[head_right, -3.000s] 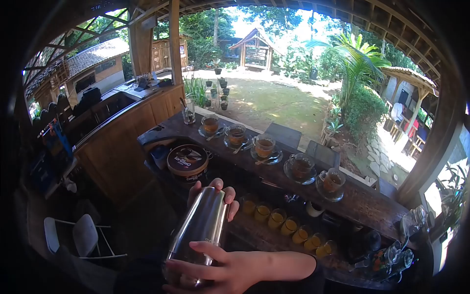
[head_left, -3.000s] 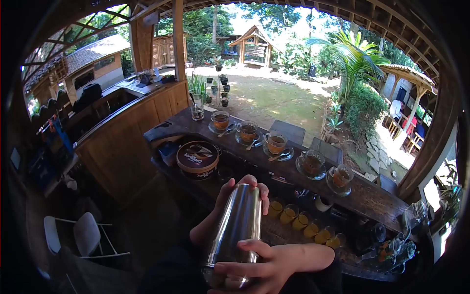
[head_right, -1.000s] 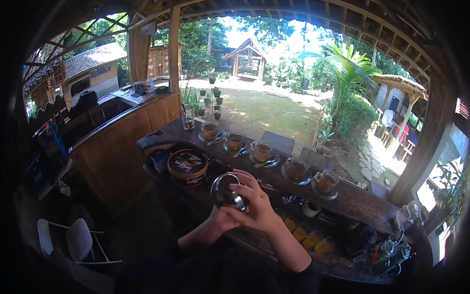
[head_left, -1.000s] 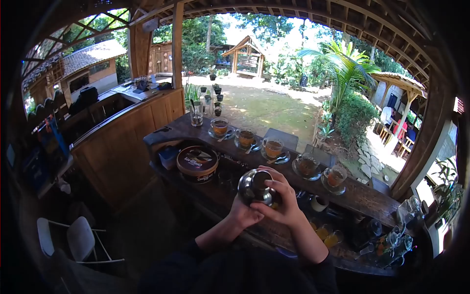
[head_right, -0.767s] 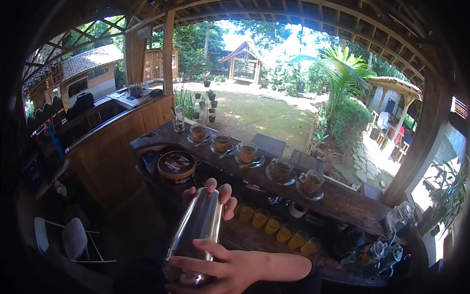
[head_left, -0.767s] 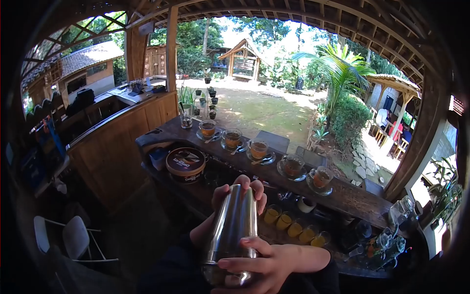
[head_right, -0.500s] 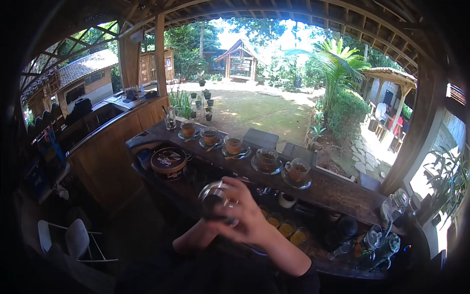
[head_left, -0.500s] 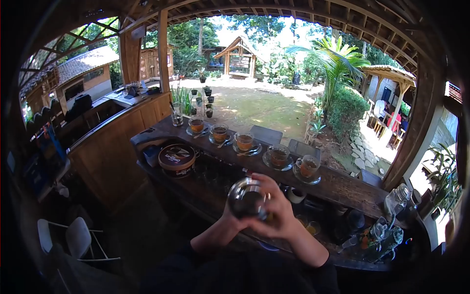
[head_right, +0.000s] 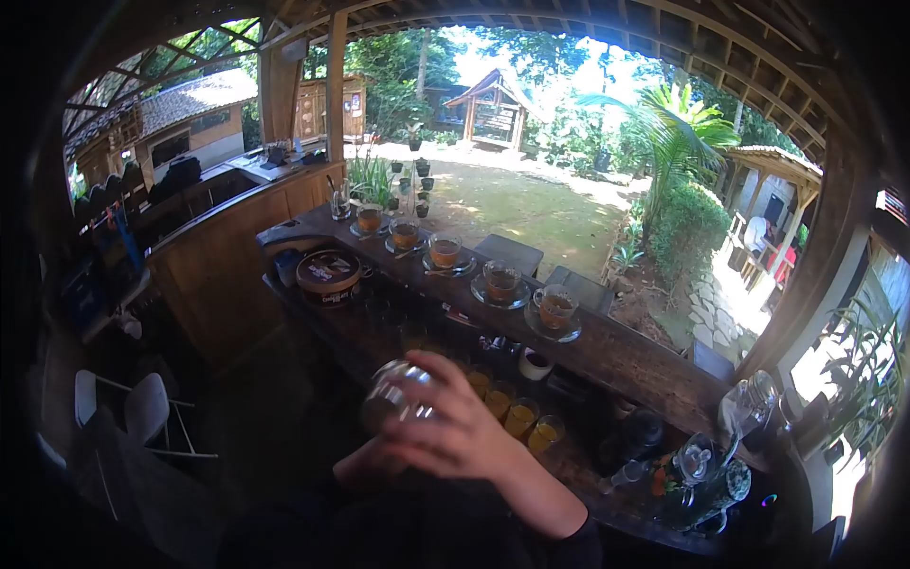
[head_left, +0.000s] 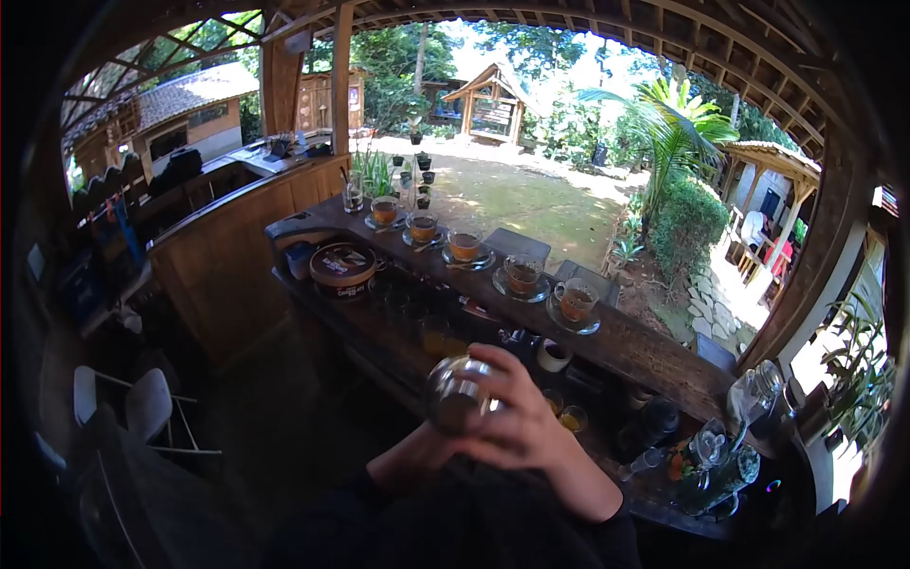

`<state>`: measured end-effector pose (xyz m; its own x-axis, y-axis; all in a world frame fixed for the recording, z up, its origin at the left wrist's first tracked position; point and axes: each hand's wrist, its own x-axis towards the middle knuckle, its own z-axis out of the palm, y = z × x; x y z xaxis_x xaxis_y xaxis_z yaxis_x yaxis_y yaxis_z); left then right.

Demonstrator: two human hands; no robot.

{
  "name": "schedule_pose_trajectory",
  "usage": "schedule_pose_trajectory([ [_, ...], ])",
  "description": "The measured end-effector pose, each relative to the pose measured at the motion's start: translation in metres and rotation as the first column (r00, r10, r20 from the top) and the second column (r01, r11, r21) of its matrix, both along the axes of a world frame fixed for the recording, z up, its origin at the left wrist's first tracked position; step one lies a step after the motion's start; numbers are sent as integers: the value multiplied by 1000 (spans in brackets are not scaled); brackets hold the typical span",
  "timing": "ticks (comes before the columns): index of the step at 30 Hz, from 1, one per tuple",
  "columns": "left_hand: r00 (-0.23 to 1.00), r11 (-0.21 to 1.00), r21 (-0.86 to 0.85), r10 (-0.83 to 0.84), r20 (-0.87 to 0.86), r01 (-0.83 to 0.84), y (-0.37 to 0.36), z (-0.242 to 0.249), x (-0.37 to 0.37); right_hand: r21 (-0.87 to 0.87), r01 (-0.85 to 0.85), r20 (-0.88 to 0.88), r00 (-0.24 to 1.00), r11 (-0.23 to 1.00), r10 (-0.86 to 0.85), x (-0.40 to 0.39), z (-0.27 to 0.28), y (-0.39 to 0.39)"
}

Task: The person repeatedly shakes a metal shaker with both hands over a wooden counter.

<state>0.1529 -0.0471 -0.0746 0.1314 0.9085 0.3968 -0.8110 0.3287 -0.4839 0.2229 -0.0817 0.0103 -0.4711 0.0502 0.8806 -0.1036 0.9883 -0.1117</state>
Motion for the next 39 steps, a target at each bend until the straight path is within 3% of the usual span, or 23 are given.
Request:
schedule_pose_trajectory([
  [1,810,906,230,-175,-559,354,13,-36,-51,183,-28,119,993,983,7,6,18,-22],
  [5,861,799,589,212,-463,120,-12,22,-45,355,-204,147,976,912,161,14,16,-65],
  [7,843,892,385,8,-538,237,5,-10,-35,251,-106,41,994,962,99,19,-2,-38],
  [8,988,993,70,-87,-130,97,-30,7,2,141,49,86,994,989,-61,29,-15,-21],
  [9,954,951,-293,-8,301,101,-66,24,36,-66,100,-13,995,993,-101,31,-30,-8],
  [11,983,968,-184,-159,91,173,-64,0,34,-249,146,-137,973,957,-184,48,-43,-12],
  [14,766,893,87,-325,-554,442,-23,-33,20,196,99,5,995,976,-102,54,-8,-66],
  [15,796,757,457,-135,-590,467,-11,-26,22,343,43,58,996,938,-66,53,1,-83],
  [17,848,742,603,90,-523,293,-33,15,31,301,64,137,984,951,-110,65,12,-109],
  [19,843,738,581,31,-537,342,-21,15,37,382,52,117,988,923,-104,70,13,-102],
  [21,717,901,-154,-418,-558,406,-44,1,33,174,139,56,987,975,-150,82,0,-70],
  [23,781,926,174,-170,-600,336,-41,-20,55,-342,265,-162,929,902,-334,92,-27,-53],
  [24,715,920,71,-249,-653,385,-45,-18,54,-513,172,-246,909,841,-336,92,-31,-56],
  [25,644,907,-34,-324,-693,420,-48,-12,50,-505,184,-250,904,843,-347,89,-21,-59],
  [28,712,858,20,-412,-568,512,-48,9,32,153,189,-27,982,970,-187,70,21,-98],
  [29,726,775,323,-241,-644,543,-29,9,21,287,144,45,986,947,-163,63,31,-111],
  [31,835,717,567,-39,-549,406,-25,23,18,185,103,189,972,977,-138,57,24,-130],
  [32,829,732,527,-92,-551,432,-22,20,16,133,83,210,971,988,-110,57,17,-123],
  [33,772,724,436,-207,-601,534,-17,17,13,301,119,65,987,946,-145,55,13,-100],
  [34,731,929,282,17,-683,242,-34,-6,16,222,151,16,987,963,-159,55,2,-79],
  [35,597,980,158,200,-777,-122,-48,-30,19,120,240,34,969,963,-246,63,-10,-57],
  [37,720,954,127,-114,-685,272,-8,-32,20,-301,310,-149,919,902,-365,62,-24,-25],
  [39,714,903,173,-182,-676,394,10,-18,0,-129,242,-144,955,962,-259,53,-5,-26],
])
